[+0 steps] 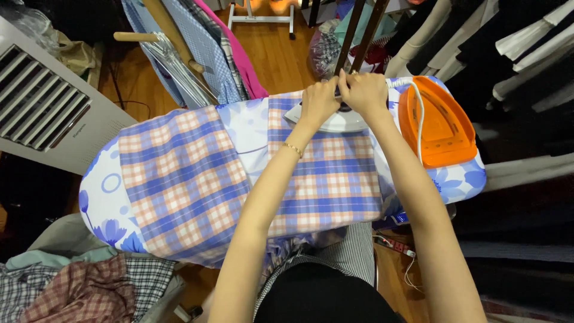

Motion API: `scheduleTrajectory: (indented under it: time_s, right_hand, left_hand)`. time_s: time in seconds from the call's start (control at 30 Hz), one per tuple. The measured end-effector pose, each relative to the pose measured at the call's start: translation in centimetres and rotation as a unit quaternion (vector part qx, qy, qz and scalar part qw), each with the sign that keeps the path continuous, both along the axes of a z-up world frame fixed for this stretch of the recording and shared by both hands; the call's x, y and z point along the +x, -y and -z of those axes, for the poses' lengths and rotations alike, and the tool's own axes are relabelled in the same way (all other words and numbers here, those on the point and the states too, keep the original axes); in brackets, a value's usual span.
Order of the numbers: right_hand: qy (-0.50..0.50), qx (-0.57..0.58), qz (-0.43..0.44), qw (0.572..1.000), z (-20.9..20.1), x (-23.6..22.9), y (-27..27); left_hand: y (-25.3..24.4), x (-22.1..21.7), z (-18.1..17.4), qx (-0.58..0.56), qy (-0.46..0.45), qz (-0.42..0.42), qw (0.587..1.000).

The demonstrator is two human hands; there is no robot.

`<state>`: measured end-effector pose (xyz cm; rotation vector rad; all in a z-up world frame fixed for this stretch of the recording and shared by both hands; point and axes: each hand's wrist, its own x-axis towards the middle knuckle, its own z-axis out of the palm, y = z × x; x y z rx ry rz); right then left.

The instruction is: Ironing a pair of plaid shorts on an ironing board to remove wrinkles.

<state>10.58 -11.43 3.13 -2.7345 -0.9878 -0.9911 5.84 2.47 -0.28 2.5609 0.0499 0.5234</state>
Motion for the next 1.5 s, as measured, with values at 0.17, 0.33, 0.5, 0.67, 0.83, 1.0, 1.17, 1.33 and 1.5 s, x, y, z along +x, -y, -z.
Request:
scheduleTrajectory:
  time_s: [0.17, 0.33, 0.5, 0.67, 0.83, 1.0, 1.17, 1.33, 1.5]
  right_hand:
    - [-0.008, -0.013, 0.0, 1.0, 0.3, -2.7, 1.0]
    - [-0.019, -0.032, 0.0, 0.999, 0.9, -5.4, 2.5]
    - [-0.043, -0.046, 0.02, 0.998, -0.4, -9.3, 3.2]
    - [-0.069, -0.039, 0.027, 0.996, -1.9, -14.2, 4.5]
    - [-0.092, -0.026, 0.025, 0.995, -1.7, -17.9, 6.1]
    - [-0.08, -0.009, 0.018, 0.997, -0.8, -20.6, 7.4]
    - [-0.11, 0.01, 0.032, 0.993, -0.9, -23.8, 8.5]
    - [-0.105, 0.011, 0.025, 0.994, -1.3, -26.7, 9.4]
    - [-0.046, 0.058, -0.053, 0.996, 0.5, -28.8, 10.9]
  left_hand:
    - [1.2, -3.2, 0.1, -0.015, 0.007, 0.012, 1.0]
    - [2.3, -7.3, -1.3, -0.02, -0.005, 0.022, 1.0]
    - [3.2, -9.5, -0.5, -0.003, -0.033, 0.043, 0.999]
    - [4.4, -13.3, -0.2, 0.002, 0.039, 0.063, 0.997]
    - [6.0, -16.7, 0.6, 0.007, 0.081, 0.07, 0.994]
    - [7.5, -20.0, 1.6, 0.042, 0.132, 0.047, 0.989]
    - [8.6, -22.6, 2.2, 0.063, 0.144, 0.056, 0.986]
    - [9.3, -25.1, 2.9, 0.101, 0.15, 0.078, 0.98]
    - [9.4, -27.7, -0.6, 0.095, 0.232, 0.113, 0.961]
